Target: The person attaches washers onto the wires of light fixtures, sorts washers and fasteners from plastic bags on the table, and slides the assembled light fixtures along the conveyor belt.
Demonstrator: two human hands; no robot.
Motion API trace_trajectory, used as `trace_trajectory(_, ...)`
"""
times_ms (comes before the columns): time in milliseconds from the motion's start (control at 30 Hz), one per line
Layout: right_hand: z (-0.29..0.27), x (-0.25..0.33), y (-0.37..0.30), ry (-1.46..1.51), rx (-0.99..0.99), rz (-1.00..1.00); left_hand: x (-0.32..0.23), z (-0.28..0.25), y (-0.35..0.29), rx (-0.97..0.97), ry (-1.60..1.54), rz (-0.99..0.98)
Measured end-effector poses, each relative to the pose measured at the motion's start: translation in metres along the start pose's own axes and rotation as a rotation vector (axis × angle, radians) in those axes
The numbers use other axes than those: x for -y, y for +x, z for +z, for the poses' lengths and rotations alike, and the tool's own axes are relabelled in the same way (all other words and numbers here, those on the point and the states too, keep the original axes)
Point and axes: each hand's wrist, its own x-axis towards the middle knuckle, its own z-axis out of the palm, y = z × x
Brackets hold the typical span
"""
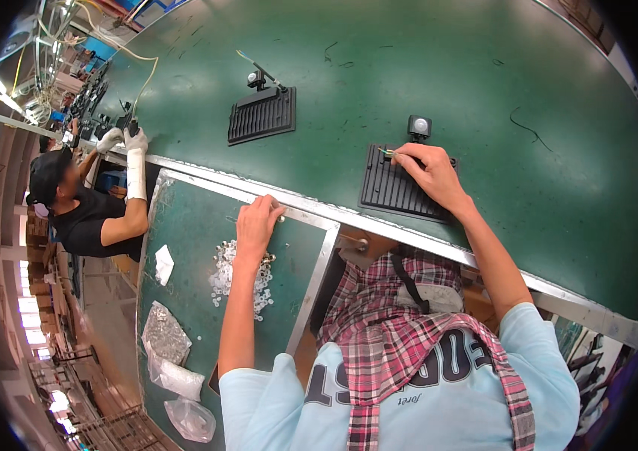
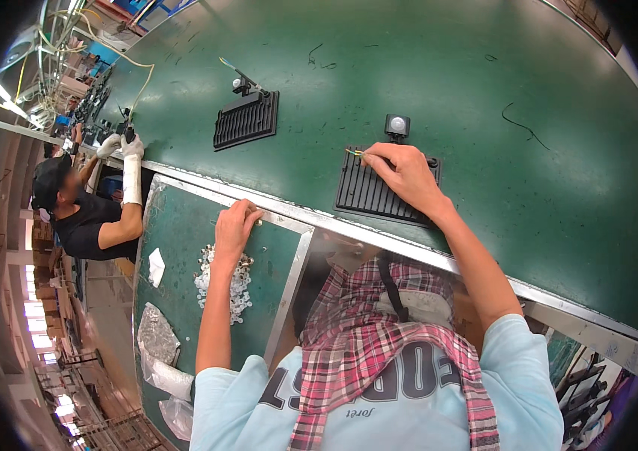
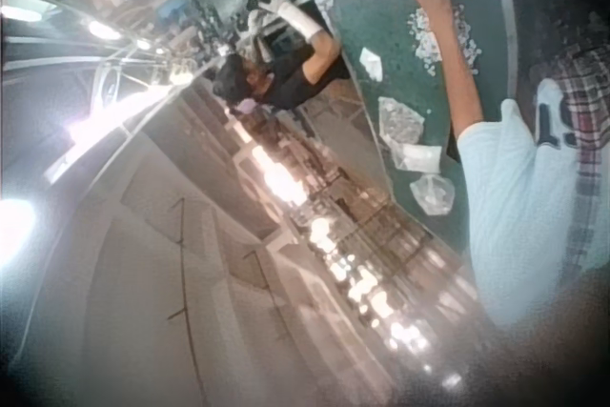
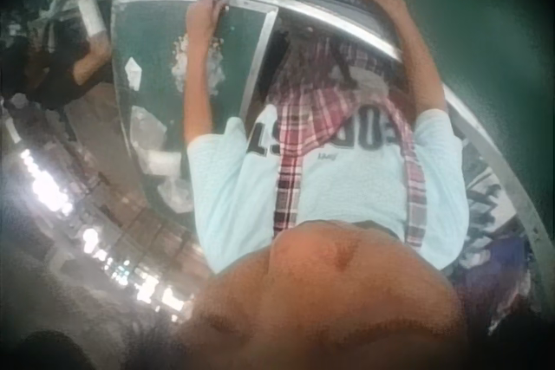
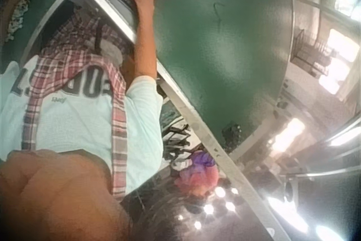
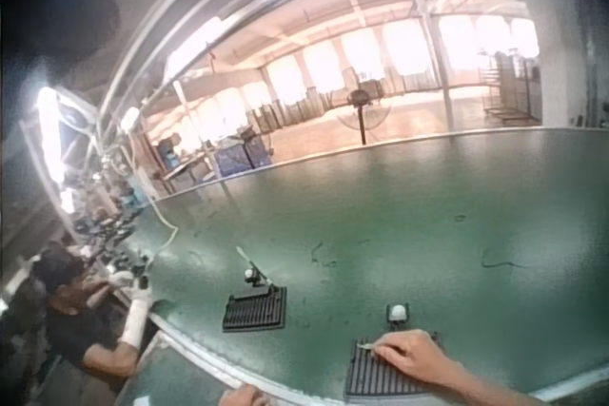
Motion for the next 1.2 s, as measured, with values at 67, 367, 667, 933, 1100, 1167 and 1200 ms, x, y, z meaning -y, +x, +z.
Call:
trace_trajectory(67, 0.002, 0.001, 0.001, -0.005, -0.012, -0.022, 0.009, 0.000, -0.010, -0.043, 0.005, -0.056)
trace_trajectory(367, 0.004, -0.002, 0.001, -0.051, -0.015, -0.022, -0.009, -0.003, -0.012, 0.070, -0.282, -0.151)
trace_trajectory(667, 0.006, -0.002, -0.001, -0.073, -0.017, -0.041, -0.057, 0.012, 0.021, 0.004, -1.280, -0.456)
trace_trajectory(933, 0.005, 0.001, -0.001, 0.004, 0.021, 0.018, -0.136, 0.052, 0.072, -0.031, -1.807, -0.365)
trace_trajectory(1100, 0.007, -0.003, 0.000, 0.050, 0.022, 0.015, -0.136, 0.066, 0.076, 0.026, -1.864, -0.284)
trace_trajectory(1167, 0.005, 0.000, 0.001, 0.054, 0.037, 0.031, -0.135, 0.069, 0.076, 0.022, -1.883, -0.275)
trace_trajectory(1200, 0.004, 0.001, 0.001, 0.053, 0.054, 0.046, -0.134, 0.070, 0.075, 0.020, -1.882, -0.304)
